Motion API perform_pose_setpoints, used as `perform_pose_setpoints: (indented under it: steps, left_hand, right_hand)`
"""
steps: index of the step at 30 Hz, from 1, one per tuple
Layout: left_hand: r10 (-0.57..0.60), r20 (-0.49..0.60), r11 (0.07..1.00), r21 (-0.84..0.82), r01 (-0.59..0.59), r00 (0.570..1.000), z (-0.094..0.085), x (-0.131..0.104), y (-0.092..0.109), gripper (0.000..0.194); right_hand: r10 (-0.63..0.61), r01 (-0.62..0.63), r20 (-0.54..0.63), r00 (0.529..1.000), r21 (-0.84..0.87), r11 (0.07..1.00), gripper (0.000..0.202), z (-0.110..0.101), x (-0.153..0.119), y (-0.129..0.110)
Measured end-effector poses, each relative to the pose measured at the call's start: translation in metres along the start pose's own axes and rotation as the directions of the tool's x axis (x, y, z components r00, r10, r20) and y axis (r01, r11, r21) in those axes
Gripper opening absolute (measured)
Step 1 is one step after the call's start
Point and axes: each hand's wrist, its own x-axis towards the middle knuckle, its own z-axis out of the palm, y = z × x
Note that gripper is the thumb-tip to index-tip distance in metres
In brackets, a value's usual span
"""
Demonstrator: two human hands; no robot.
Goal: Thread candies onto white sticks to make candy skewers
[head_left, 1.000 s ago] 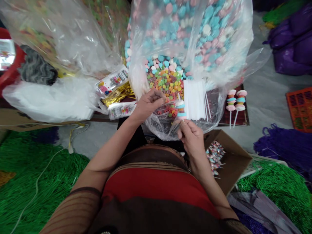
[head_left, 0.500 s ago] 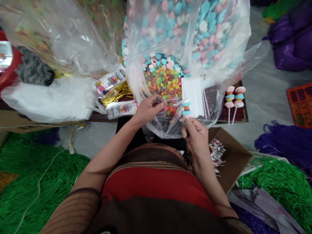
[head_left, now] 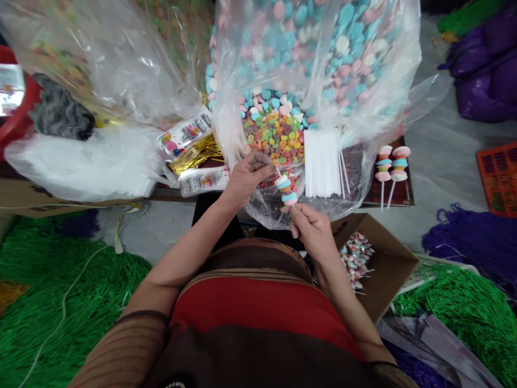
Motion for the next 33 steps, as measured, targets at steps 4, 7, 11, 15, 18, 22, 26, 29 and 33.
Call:
perform_pose_setpoints:
  steps: [4,7,11,15,18,22,26,29,33]
  left_hand:
    - [0.096,0.003,0.987,0.127,-0.096,0.995,0.000,-0.002,-0.003,0.039]
    - [0.151,-0.010,0.969,0.201,-0.146,0.988,0.000,-0.003,-0.007,0.034]
    - [0.159,-0.003,0.955,0.255,-0.153,0.987,-0.001,-0.004,-0.009,0.023]
    - [0.253,0.069,0.835,0.488,-0.254,0.965,0.001,-0.009,-0.005,0.007]
    - [0.288,0.187,0.745,0.573,-0.343,0.939,0.004,-0.015,-0.001,0.010]
    - [0.201,0.277,0.793,0.517,-0.323,0.939,0.010,-0.020,0.007,0.018]
    - [0.197,0.231,0.824,0.487,-0.289,0.953,0.005,-0.005,0.021,0.021]
    - [0.281,0.172,0.638,0.702,-0.317,0.944,-0.011,0.025,0.023,0.014]
    - [0.274,0.232,0.347,0.881,-0.321,0.933,-0.028,0.061,0.007,0.011]
  right_hand:
    - [0.013,-0.013,-0.004,1.000,-0.015,1.000,0.032,0.000,0.001,-0.001]
    - [0.010,-0.010,-0.002,1.000,-0.024,1.000,0.032,0.000,0.001,-0.001]
    - [0.005,-0.005,0.009,1.000,-0.032,0.999,0.034,-0.001,0.001,0.000]
    - [0.022,-0.022,0.006,1.000,-0.032,0.999,0.036,-0.002,0.001,0.001]
    - [0.050,-0.050,-0.009,0.999,0.023,0.998,0.038,-0.002,0.003,0.007]
    - [0.092,-0.083,-0.057,0.994,0.154,0.985,0.043,0.000,0.007,0.017]
    - [0.060,-0.037,-0.103,0.993,0.217,0.975,0.042,0.001,0.010,0.018]
    - [0.050,-0.018,-0.117,0.992,0.256,0.966,0.041,0.000,0.009,0.013]
    - [0.064,-0.028,-0.130,0.989,0.259,0.965,0.043,-0.001,0.008,0.008]
